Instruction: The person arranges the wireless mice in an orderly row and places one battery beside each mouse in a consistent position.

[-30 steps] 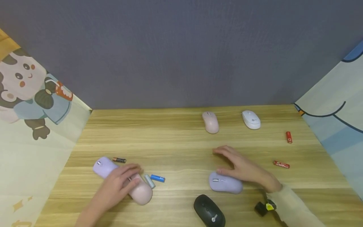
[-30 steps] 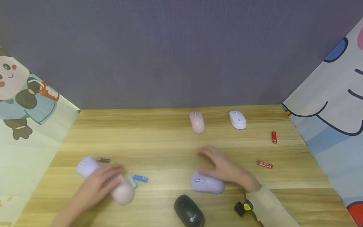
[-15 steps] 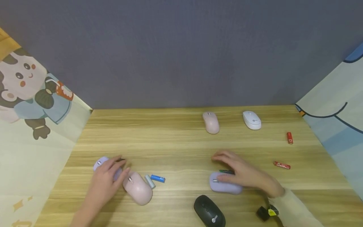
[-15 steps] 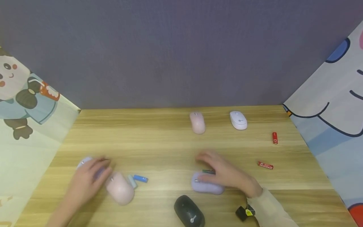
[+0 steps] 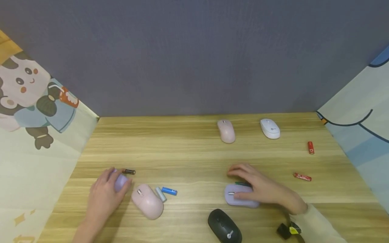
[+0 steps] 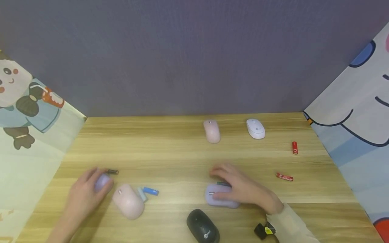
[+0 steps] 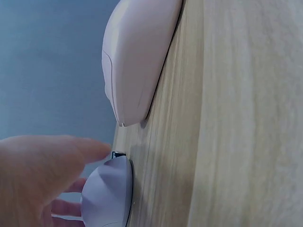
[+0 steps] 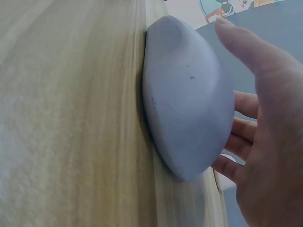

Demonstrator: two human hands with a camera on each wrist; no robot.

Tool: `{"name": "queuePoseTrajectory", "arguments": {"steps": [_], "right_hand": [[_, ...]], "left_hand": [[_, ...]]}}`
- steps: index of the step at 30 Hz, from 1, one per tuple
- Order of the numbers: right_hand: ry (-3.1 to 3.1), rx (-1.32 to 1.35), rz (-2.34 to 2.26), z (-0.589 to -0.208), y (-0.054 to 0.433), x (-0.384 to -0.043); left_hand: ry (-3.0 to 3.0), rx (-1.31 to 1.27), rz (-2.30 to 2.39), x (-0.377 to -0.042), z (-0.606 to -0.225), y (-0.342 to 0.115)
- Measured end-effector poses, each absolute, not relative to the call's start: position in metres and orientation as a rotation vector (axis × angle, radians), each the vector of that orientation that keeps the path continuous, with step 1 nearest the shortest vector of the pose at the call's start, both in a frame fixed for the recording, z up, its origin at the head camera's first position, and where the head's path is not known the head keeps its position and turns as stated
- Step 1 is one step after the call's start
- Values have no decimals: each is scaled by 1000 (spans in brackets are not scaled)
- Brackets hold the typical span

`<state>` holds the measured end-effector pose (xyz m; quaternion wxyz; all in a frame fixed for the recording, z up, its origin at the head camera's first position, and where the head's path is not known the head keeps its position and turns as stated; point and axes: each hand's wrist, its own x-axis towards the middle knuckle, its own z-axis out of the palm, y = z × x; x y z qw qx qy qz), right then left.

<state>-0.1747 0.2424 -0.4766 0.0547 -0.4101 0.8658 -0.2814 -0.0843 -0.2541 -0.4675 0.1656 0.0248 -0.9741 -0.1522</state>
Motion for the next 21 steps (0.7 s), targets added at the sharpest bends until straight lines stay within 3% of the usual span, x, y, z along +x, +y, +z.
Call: {"name": "queuePoseTrajectory", "arguments": {"steps": [21], "right_hand": [[2646,-1230,-848,-477,244,-174]], "left_hand": [[-2777,201,-493,-81,-466,-256]]}}
